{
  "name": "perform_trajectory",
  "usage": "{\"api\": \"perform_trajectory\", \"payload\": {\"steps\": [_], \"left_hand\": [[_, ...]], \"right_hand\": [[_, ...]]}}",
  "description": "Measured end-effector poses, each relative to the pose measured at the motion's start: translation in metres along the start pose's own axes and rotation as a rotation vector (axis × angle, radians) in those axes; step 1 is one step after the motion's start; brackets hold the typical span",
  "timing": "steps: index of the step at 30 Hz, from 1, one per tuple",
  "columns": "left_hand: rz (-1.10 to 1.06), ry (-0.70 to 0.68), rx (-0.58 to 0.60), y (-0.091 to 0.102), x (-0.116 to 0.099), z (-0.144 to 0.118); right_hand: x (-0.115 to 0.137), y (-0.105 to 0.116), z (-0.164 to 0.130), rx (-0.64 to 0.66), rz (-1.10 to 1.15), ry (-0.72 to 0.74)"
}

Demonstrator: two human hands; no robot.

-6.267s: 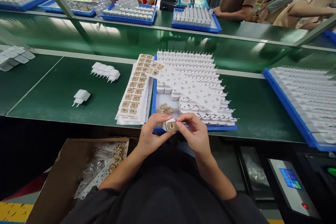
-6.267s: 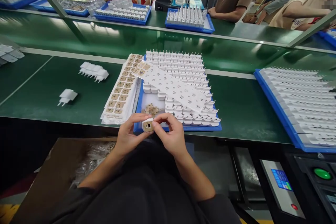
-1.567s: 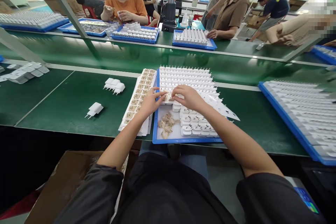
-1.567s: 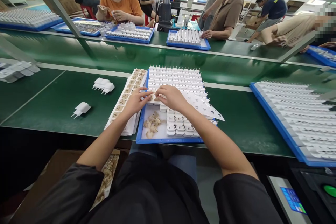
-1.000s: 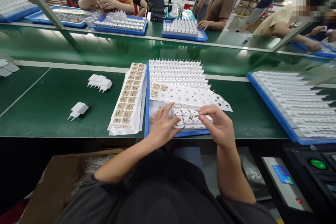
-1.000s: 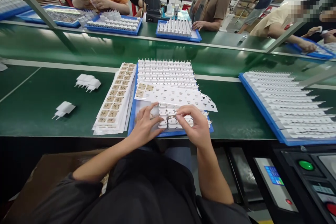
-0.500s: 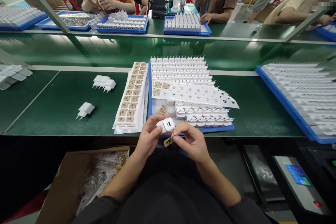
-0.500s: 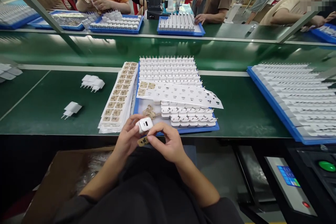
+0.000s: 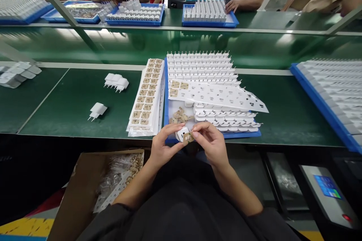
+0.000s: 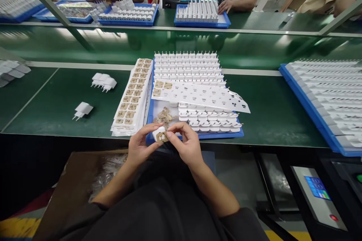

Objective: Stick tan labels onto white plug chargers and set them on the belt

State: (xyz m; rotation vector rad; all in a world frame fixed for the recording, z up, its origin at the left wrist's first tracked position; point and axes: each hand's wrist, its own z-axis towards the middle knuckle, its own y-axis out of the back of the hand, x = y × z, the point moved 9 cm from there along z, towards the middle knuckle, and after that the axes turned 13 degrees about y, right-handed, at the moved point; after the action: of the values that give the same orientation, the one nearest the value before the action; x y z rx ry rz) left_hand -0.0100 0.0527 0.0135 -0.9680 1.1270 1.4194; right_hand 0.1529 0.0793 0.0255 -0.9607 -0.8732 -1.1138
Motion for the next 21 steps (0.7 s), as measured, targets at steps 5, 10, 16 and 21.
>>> {"api": "perform_trajectory", "payload": {"steps": [5,10,16,21], "left_hand": [[0.071,-0.051,0.008,-0.001,-0.012,0.004],[0.104,-0.066,0.012,-0.001,-0.016,0.004],[0.109,-0.076,0.009,-0.001,-0.017,0.004],[0.12,-0.084,0.013,0.0,-0.019,0.004]], "right_hand": [[-0.002,-0.002,0.003,-0.01,0.015,-0.036],[-0.001,-0.002,0.003,-0.013,-0.002,-0.037],[0.0,-0.003,0.003,0.0,-0.014,-0.018],[0.002,-0.004,0.002,0.005,-0.058,0.021]]}}
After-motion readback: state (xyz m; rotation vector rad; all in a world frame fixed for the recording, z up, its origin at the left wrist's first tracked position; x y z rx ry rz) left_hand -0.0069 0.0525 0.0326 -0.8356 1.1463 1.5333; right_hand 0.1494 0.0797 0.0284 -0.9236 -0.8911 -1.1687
